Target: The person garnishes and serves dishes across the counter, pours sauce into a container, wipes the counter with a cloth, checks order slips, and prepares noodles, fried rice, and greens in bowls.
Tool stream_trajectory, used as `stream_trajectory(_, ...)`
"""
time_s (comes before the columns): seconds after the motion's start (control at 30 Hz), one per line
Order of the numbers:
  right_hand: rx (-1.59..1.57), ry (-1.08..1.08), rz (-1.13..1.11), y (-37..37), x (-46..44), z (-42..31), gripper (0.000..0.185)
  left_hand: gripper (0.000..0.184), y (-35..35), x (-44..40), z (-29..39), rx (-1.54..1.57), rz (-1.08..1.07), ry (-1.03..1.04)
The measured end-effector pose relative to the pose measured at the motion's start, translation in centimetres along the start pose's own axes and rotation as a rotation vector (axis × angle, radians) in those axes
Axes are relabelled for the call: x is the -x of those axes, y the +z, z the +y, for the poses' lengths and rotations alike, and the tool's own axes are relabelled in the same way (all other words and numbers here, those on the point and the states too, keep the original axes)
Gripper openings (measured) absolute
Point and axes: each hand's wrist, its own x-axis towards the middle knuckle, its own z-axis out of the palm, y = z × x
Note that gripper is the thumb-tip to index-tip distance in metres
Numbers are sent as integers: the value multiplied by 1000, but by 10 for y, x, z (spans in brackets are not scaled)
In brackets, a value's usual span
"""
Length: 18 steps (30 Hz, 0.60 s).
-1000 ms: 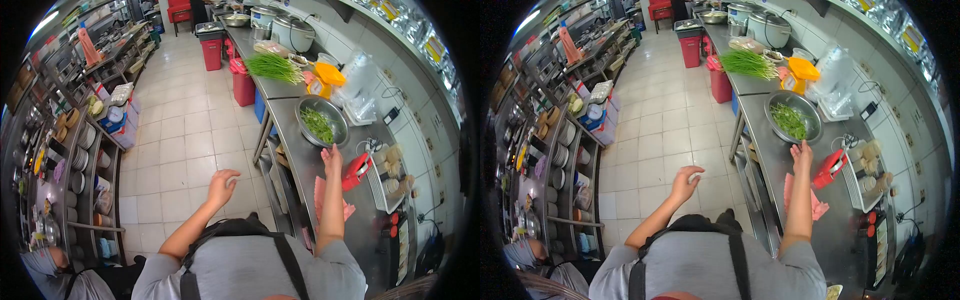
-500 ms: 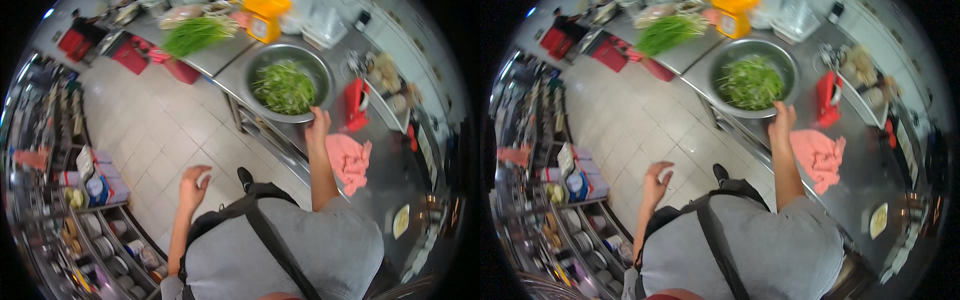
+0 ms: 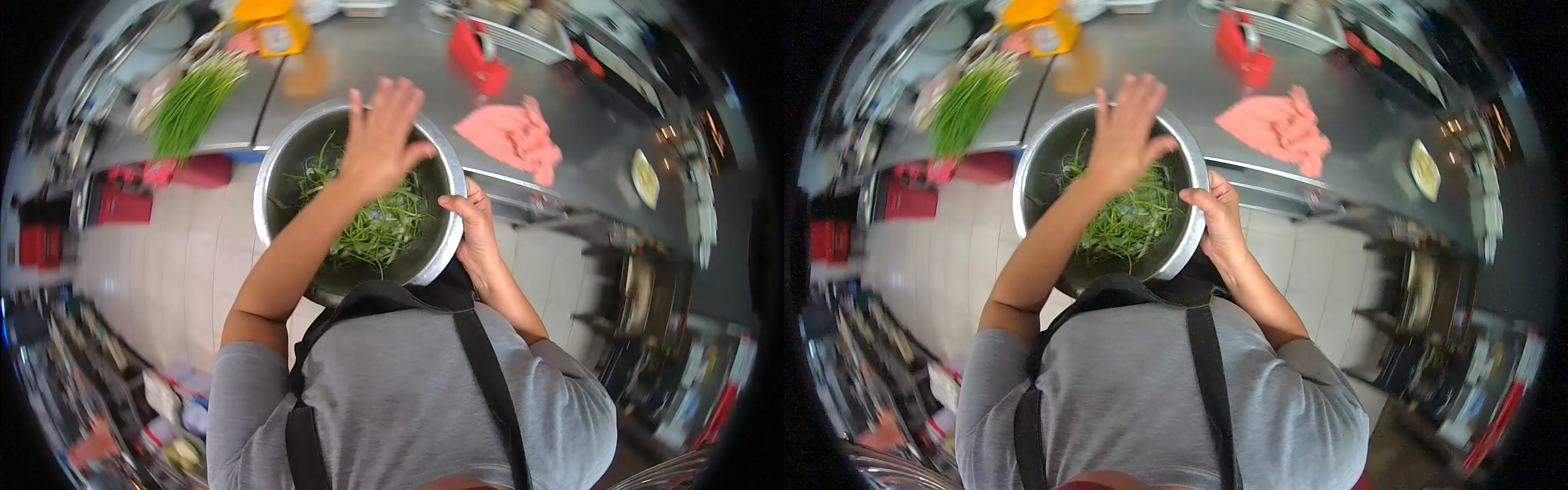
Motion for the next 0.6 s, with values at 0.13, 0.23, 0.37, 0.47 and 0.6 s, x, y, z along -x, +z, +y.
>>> stream_trajectory(0.13, -43, -146, 243, -31, 69, -12, 14, 63, 5, 33, 72, 719, -274, 436)
stream_trajectory(0.23, -54, -299, 416, -60, 115, -30, 13, 44, -10, 31, 83, 601, -701, 757)
stream_trajectory(0.37, 14, -465, 543, -59, 149, -31, 12, 25, 5, -23, 95, 1052, -559, 14)
stream_trajectory(0.47, -13, -519, 668, -46, 154, -22, 12, 35, 29, -84, 109, 754, -552, 83)
stream_trajectory(0.6, -119, -616, 760, -55, 164, -11, 18, 25, 48, -62, 211, 622, -346, 596)
